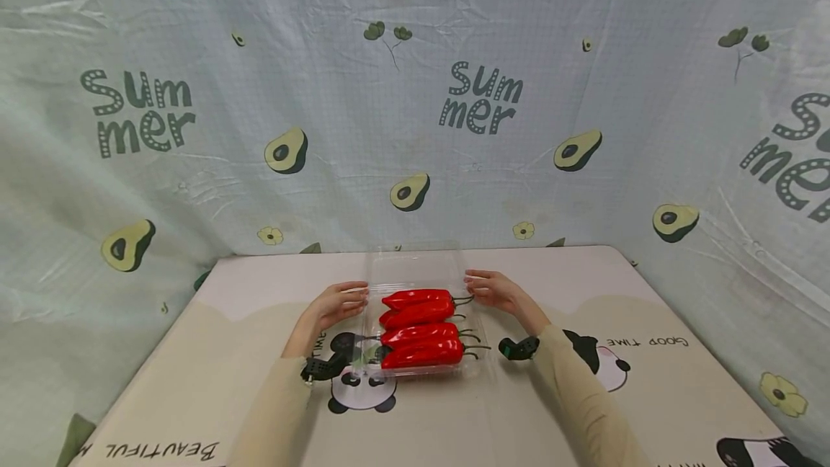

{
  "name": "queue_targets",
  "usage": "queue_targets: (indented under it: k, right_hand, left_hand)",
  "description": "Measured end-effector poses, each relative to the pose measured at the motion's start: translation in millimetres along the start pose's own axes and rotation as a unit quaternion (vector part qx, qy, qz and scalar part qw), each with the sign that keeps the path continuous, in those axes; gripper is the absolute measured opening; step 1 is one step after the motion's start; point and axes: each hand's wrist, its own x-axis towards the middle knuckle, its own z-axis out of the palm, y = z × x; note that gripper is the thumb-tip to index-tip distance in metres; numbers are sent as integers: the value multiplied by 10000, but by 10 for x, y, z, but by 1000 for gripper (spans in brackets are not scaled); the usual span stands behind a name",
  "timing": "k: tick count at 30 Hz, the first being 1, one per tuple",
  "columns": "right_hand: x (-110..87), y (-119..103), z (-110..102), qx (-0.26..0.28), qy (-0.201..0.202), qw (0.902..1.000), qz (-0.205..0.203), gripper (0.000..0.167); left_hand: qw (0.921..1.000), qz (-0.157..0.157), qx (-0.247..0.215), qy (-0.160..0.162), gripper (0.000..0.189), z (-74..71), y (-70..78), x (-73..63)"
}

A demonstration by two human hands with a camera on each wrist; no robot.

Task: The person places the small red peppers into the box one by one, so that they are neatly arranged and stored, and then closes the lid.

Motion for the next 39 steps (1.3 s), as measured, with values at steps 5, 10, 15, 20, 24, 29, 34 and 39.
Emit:
queue_targets:
  k: [5, 10, 15, 20, 24, 29, 34, 39]
  right_hand:
    - [-8, 14, 8, 181, -1, 9998, 9, 52]
    - [-29, 21, 14, 250, 5, 9997, -9, 53]
    - [-28, 22, 14, 381, -46, 9992, -104, 53]
    - [-20, 30, 4, 404, -143, 9987, -260, 53]
    - [-18, 37, -5, 404, -181, 9986, -300, 54]
    - [-22, 40, -6, 394, -195, 9983, -375, 56]
    - [-27, 29, -3, 396, -186, 9980, -457, 55]
    - [-40, 19, 9, 374, -159, 9981, -465, 56]
  left_hand:
    - [9996, -166, -229, 36, 48, 9, -6, -8]
    - [9989, -303, -362, 73, 49, 11, -15, -19]
    - [9982, -360, -449, 145, 49, 19, -25, -20]
    - [9984, -300, -454, 138, 50, 11, -44, -8]
    - [9985, -275, -457, 143, 50, 8, -54, -7]
    - [9982, -287, -509, 168, 50, 18, -37, -14]
    - [9978, -304, -535, 227, 50, 35, -10, -26]
    - [9980, -264, -555, 174, 53, 40, 10, -46]
